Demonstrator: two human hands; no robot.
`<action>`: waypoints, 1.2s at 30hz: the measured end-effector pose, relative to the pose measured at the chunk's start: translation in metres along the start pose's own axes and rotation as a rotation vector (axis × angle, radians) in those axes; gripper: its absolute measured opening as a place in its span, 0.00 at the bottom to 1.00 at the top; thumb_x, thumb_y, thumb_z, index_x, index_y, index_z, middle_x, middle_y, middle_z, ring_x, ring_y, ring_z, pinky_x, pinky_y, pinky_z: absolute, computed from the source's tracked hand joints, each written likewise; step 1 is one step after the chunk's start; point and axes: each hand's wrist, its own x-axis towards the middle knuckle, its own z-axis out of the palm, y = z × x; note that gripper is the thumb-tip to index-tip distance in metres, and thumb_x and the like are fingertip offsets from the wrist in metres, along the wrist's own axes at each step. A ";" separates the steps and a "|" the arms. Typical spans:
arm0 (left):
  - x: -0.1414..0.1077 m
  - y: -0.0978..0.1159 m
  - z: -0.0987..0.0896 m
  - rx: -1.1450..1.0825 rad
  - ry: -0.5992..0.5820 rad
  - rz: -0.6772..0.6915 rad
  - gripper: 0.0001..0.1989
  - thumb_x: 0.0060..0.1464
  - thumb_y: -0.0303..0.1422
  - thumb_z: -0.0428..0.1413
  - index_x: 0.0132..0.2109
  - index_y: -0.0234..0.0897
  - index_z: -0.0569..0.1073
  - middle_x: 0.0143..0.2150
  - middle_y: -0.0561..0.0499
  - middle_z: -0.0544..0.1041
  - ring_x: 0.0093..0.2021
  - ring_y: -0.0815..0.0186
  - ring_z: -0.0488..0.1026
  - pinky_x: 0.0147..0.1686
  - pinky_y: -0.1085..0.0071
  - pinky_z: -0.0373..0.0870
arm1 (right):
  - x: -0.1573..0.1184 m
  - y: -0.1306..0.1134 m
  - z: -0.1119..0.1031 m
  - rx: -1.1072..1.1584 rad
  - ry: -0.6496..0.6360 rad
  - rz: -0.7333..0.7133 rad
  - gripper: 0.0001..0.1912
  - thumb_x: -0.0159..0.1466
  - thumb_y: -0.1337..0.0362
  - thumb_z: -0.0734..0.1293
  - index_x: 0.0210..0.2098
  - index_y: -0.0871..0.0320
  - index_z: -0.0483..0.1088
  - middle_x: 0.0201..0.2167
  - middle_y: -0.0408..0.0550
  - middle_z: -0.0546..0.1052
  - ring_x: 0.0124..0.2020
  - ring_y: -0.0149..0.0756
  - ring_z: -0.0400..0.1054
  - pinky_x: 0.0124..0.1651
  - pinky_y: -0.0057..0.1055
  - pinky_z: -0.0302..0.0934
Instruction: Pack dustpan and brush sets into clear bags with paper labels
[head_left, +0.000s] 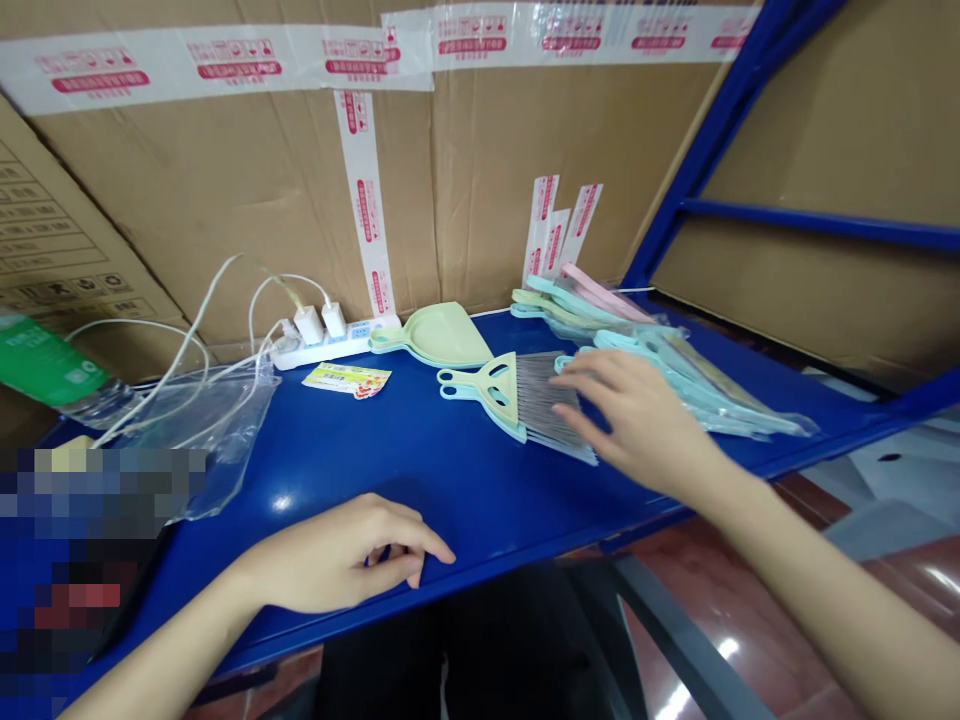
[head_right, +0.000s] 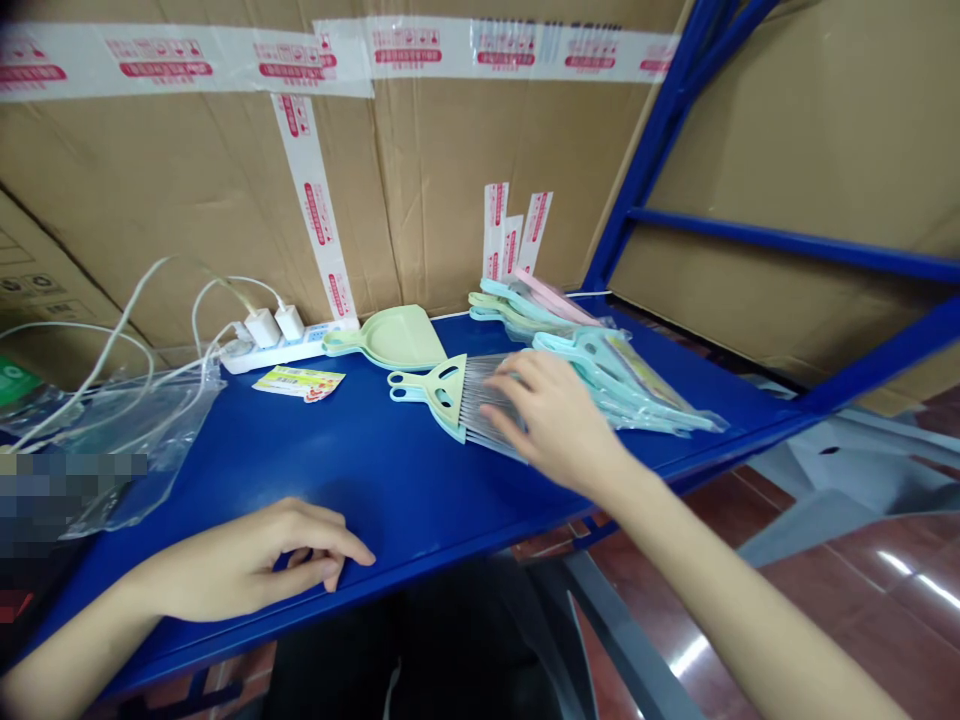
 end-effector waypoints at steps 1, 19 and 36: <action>0.000 0.000 0.000 0.000 -0.002 0.000 0.14 0.64 0.29 0.50 0.51 0.41 0.77 0.37 0.51 0.80 0.35 0.69 0.75 0.36 0.76 0.67 | 0.000 -0.010 0.007 -0.018 -0.027 -0.031 0.19 0.71 0.55 0.55 0.40 0.57 0.72 0.37 0.57 0.76 0.43 0.50 0.70 0.46 0.46 0.64; 0.008 -0.007 -0.001 -0.066 0.050 0.027 0.13 0.65 0.29 0.50 0.50 0.36 0.77 0.35 0.49 0.80 0.34 0.70 0.75 0.34 0.77 0.66 | 0.005 -0.026 0.050 0.172 -0.327 -0.125 0.34 0.71 0.46 0.54 0.70 0.56 0.52 0.70 0.60 0.56 0.70 0.57 0.47 0.64 0.59 0.53; 0.108 -0.016 -0.038 0.642 0.532 -0.155 0.21 0.59 0.23 0.48 0.58 0.36 0.70 0.50 0.42 0.73 0.52 0.57 0.71 0.53 0.58 0.69 | -0.015 -0.022 0.035 0.188 -0.280 -0.105 0.26 0.71 0.56 0.55 0.63 0.61 0.64 0.67 0.62 0.62 0.68 0.54 0.54 0.61 0.53 0.62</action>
